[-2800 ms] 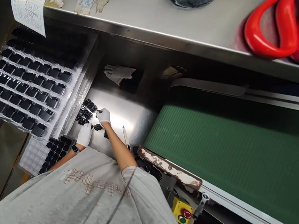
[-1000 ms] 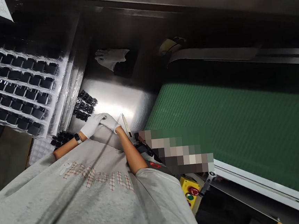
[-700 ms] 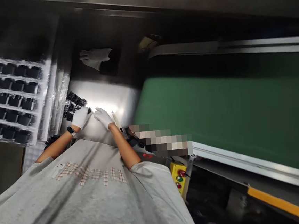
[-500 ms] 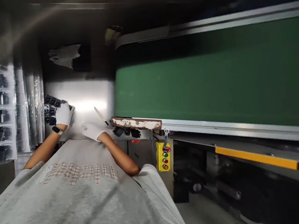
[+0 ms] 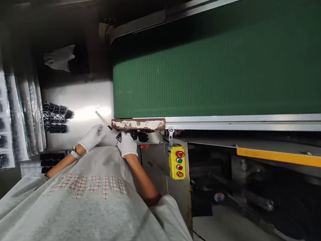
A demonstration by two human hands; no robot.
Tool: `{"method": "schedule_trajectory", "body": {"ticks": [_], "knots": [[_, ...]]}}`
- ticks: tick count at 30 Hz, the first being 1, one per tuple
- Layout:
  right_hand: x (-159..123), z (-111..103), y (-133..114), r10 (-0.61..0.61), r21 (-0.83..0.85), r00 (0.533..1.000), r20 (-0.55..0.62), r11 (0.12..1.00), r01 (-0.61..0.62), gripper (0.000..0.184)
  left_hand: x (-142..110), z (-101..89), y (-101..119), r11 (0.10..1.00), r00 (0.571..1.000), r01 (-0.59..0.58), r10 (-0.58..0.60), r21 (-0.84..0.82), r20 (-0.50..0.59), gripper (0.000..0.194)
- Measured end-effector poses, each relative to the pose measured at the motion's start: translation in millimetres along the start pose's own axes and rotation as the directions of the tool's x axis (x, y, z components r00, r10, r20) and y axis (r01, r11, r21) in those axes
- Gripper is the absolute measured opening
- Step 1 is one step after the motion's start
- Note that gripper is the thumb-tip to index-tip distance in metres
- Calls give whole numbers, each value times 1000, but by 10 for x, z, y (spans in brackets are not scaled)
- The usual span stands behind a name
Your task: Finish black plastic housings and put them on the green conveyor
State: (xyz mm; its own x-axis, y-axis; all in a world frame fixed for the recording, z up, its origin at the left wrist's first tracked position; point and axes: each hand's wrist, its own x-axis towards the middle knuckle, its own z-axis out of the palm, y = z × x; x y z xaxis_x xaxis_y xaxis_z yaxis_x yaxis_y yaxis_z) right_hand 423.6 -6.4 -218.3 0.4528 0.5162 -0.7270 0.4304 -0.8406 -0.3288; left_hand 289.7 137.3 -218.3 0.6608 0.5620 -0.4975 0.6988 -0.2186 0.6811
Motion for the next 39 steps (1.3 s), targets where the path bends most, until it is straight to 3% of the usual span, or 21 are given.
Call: {"method": "schedule_trajectory", "body": {"ticks": [3,5,8,11,14,17,19,22,25,29,32,36,39], "knots": [[-49,-16,44,-195,220,961,194,964,151,44,-60,129,-37,996,992,-52,60,-73,109,37],[-37,-26,2,-329,379,880,343,905,191,37,-147,107,-94,992,988,-48,65,-115,140,31],[44,14,-237,-464,548,745,480,821,159,47,-288,-13,-213,987,990,-24,45,-160,134,29],[130,139,-617,-530,629,682,503,766,132,50,-368,-167,-345,985,997,15,-2,-173,76,32],[197,314,-995,-525,628,707,475,764,145,45,-360,-303,-453,988,995,98,-101,-122,-19,29],[234,436,-1251,-476,567,784,399,799,197,39,-291,-448,-500,975,965,223,-221,2,-144,29],[228,422,-1278,-432,495,843,321,835,240,33,-237,-579,-499,944,932,310,-278,111,-232,30],[147,222,-1007,-343,329,928,144,901,282,32,-158,-802,-474,851,874,436,-324,292,-361,40],[-35,-85,-460,-170,114,981,-93,977,180,36,-69,-975,-454,747,843,502,-311,435,-439,47],[-222,-327,153,66,-63,937,-342,994,-93,46,59,-1062,-445,673,843,514,-278,533,-462,49],[-131,-298,292,130,-115,925,-357,977,-181,50,112,-1059,-427,624,821,549,-279,556,-498,55],[37,-171,231,178,-153,930,-320,960,-236,43,101,-1007,-410,583,795,591,-304,557,-525,56],[-26,-139,210,164,-186,945,-284,957,-222,39,80,-960,-436,584,792,599,-330,549,-513,54]]}}
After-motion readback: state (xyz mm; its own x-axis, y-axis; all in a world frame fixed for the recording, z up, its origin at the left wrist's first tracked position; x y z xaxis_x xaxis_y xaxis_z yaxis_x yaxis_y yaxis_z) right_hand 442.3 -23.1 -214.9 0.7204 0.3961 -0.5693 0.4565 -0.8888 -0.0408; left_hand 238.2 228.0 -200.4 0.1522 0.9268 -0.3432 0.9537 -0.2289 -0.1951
